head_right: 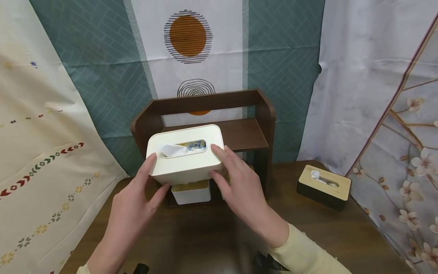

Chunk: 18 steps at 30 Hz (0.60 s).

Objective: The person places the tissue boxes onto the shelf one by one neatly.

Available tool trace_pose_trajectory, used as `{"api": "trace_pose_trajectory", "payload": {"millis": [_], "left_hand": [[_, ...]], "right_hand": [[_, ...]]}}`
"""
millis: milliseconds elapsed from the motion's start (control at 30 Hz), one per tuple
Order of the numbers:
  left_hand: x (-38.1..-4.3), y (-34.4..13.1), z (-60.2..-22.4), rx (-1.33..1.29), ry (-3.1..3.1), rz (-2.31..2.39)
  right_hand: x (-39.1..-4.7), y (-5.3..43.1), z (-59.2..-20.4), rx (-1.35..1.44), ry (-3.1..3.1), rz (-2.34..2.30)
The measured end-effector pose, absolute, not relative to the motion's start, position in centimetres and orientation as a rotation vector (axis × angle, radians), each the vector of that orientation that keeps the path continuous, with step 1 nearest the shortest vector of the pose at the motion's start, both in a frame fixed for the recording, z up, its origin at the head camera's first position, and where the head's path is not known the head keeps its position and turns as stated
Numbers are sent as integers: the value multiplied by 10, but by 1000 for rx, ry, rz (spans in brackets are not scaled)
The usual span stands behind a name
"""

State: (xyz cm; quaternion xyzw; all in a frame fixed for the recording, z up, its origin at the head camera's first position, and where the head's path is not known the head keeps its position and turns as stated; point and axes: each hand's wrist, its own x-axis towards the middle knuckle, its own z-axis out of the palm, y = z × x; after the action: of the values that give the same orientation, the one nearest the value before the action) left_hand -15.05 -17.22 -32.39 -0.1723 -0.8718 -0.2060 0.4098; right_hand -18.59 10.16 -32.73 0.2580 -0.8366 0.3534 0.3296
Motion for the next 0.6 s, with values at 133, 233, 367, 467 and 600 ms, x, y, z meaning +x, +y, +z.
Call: {"api": "trace_pose_trajectory", "payload": {"millis": [133,233,367,467,600], "left_hand": [[-165,-170,-315,-442,-2191,-526],[-176,-170,-309,-444,-2196,-540],[-191,-170,-303,-425,-2213,-563],[-204,-172,-302,-399,-2237,-573],[-221,-175,-303,-369,-2285,-596]], "right_hand": [[-199,102,-315,666,-2191,937],[-207,100,-308,639,-2212,962],[-220,96,-299,599,-2255,1001],[-231,91,-295,591,-2288,1020],[-248,85,-291,584,-2334,1034]]}}
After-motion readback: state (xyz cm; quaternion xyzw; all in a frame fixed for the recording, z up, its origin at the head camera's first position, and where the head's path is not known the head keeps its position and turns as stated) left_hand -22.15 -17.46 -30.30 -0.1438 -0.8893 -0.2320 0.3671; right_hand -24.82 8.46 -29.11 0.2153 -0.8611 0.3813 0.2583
